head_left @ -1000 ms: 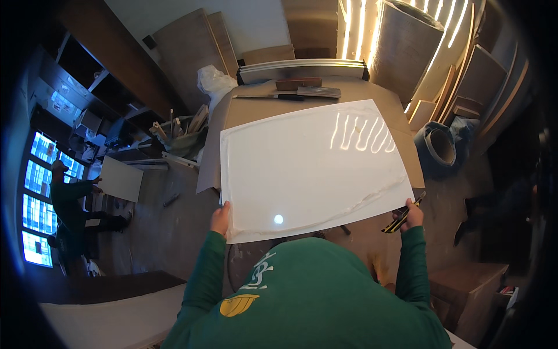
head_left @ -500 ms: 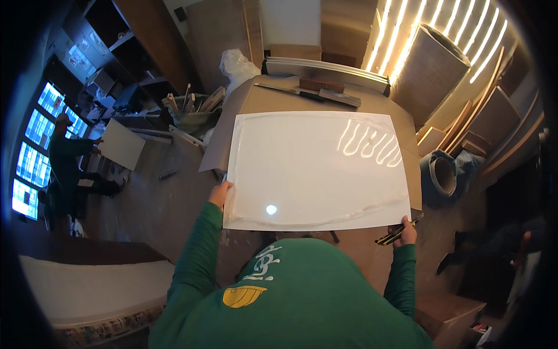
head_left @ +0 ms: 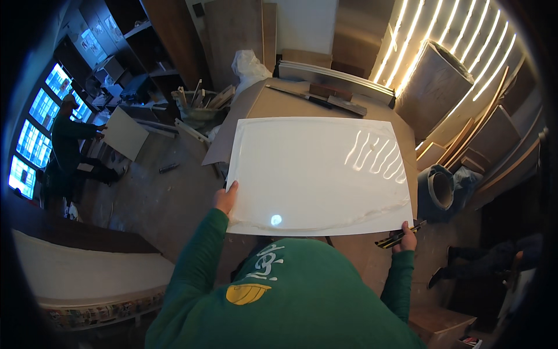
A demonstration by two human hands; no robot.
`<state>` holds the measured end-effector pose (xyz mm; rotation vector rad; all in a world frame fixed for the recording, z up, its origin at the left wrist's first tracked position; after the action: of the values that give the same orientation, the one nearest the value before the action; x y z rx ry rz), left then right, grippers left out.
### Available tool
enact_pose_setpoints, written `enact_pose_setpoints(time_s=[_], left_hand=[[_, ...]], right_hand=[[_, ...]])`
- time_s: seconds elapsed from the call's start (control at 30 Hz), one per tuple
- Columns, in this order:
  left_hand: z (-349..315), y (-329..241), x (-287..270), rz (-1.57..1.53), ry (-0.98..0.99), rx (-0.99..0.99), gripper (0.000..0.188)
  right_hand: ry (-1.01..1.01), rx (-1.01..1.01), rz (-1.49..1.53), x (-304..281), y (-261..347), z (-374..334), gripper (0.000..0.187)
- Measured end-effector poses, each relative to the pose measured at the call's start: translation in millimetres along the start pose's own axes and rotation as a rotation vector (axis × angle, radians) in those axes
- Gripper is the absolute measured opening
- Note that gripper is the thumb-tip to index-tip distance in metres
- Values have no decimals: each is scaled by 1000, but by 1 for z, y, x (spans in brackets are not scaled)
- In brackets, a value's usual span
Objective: The person sands the edges of a white board using a sanding block, then uses a utility knife to trim and score the edges of a laminate sheet before continuing to sand the board's corners and sides.
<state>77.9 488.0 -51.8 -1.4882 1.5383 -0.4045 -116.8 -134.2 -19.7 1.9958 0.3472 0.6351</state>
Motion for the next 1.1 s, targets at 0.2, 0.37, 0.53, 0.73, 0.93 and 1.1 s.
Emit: enact_pose_setpoints(time_s=[0.2,0.37,0.53,0.73,0.93,1.1], left_hand=[[-39,63,-63,-384,-1,-47,60],[-96,67,-96,-526,-106,-70,63],[-131,114,-122,-642,-254,-96,64],[-157,136,-105,-727,-327,-138,65],[-178,103,-72,-847,-312,-209,57],[-185,85,-61,-953,-153,-240,52]], right_hand=[[262,-102,-101,82,44,-33,21],[418,-25,-286,168,21,21,23],[582,79,-453,255,-13,33,25],[623,54,-666,322,-45,68,28],[633,30,-847,367,-33,109,29],[594,14,-866,377,-8,109,25]])
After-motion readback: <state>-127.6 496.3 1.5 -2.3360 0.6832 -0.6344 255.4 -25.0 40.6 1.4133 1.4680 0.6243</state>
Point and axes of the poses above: each hand's wrist, its own z-axis towards the middle knuckle, its own x-axis out of the palm, y = z × x, the point moved 3 cm from there along z, towards the middle knuckle, and after that the axes turned 8 degrees about -x, right-handed, at the moved point
